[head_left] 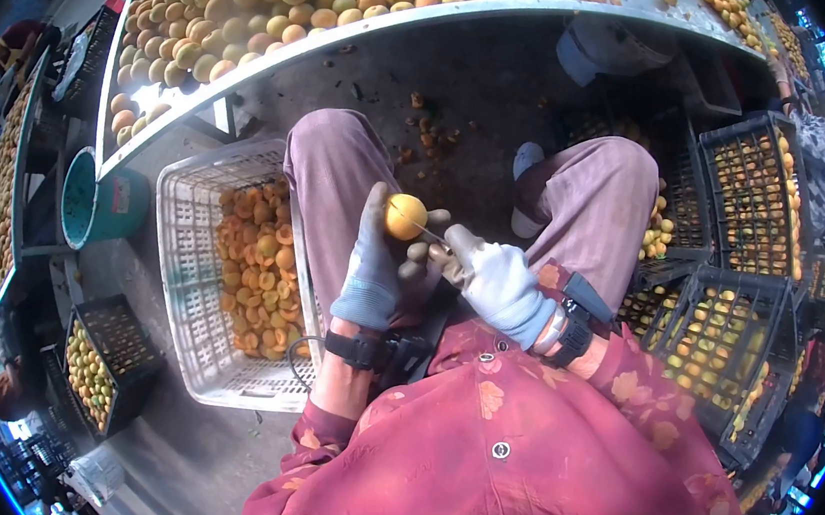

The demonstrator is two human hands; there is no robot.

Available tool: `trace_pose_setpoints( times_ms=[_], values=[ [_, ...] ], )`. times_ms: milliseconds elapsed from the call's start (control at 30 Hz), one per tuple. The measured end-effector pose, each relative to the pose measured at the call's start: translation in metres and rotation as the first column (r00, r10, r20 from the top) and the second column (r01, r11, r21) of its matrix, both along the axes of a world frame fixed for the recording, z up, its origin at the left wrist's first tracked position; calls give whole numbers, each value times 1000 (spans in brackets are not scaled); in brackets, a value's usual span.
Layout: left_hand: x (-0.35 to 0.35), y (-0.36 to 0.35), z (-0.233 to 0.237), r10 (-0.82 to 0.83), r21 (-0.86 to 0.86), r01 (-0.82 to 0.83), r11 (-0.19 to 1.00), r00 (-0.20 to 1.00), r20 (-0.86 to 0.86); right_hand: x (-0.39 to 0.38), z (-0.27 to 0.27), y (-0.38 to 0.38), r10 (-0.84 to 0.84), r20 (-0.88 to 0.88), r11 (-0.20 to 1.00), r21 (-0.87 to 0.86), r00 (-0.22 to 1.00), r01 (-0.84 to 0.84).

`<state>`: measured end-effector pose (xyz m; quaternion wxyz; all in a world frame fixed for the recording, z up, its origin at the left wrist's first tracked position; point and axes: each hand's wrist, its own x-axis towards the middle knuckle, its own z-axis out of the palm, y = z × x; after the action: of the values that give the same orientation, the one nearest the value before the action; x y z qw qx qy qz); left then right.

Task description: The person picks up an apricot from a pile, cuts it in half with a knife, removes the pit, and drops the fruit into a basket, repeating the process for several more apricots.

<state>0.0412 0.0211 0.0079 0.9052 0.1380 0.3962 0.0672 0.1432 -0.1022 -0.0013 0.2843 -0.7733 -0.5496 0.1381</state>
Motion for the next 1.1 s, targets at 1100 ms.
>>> trace_pose_setpoints(
  times_ms=[1100],
  values=[
    [-13,-22,-37,-93,918,113,380,992,-84,24,21,16,-211,-678,975,-196,704,104]
  ],
)
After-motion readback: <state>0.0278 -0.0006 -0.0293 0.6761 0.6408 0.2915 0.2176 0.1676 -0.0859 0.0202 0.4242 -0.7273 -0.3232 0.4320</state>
